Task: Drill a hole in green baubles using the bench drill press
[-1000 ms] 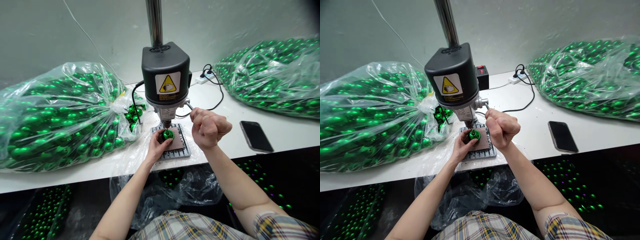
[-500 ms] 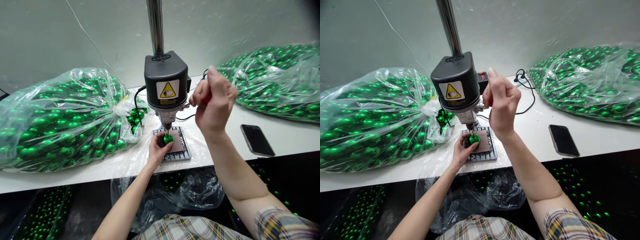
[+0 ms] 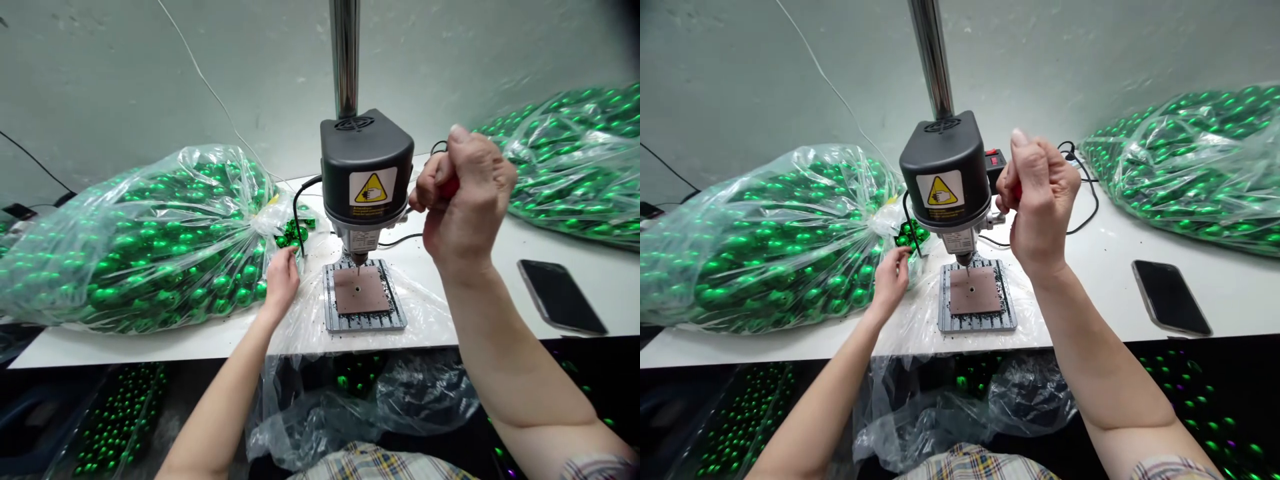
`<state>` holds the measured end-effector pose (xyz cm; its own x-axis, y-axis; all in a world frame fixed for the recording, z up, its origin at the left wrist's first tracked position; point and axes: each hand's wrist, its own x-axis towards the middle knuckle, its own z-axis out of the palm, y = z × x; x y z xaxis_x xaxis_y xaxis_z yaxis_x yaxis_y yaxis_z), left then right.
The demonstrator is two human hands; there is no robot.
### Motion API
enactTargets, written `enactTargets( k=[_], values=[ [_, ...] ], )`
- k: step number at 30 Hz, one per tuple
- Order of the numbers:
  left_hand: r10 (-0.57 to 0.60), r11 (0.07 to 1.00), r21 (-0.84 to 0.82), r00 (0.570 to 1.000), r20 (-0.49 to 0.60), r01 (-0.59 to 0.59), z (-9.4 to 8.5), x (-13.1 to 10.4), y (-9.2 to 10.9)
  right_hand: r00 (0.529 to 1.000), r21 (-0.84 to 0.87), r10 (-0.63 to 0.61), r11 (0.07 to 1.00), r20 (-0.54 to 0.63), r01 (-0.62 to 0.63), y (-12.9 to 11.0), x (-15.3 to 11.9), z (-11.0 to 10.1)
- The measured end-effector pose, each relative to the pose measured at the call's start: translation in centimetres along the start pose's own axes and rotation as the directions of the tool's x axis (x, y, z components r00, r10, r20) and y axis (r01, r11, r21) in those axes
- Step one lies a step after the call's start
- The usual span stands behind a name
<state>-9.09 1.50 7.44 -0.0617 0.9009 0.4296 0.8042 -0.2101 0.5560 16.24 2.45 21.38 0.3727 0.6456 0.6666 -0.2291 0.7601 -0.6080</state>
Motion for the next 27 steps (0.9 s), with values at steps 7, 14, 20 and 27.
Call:
enactTargets(
  k=[7, 14, 20, 27],
  values=[
    [-0.12, 0.961, 0.276, 0.886, 0.448, -0.009, 2.9, 10.8, -3.1, 1.0, 0.042, 0.005, 0.999, 0.015, -0.005, -0.2, -0.1, 0.1],
    [-0.145, 0.966, 0.251, 0.933, 0.33, 0.061, 2.0, 9.7, -3.3, 0.999, 0.045, -0.045, 0.998, 0.02, 0.044, 0.3, 0.1, 0.0],
    [-0.26, 0.583, -0.757, 0.951, 0.17, 0.295, -2.4, 2.7, -0.5, 1.0, 0.07, -0.017, 0.997, 0.015, 0.016, 0.3, 0.1, 0.0],
    [-0.269, 0.183, -0.857, 0.863, 0.428, 0.482, 0.2, -4.2, 4.1, 0.999, 0.093, -0.038, 0.995, -0.01, 0.038, 0.4, 0.1, 0.2]
  ],
)
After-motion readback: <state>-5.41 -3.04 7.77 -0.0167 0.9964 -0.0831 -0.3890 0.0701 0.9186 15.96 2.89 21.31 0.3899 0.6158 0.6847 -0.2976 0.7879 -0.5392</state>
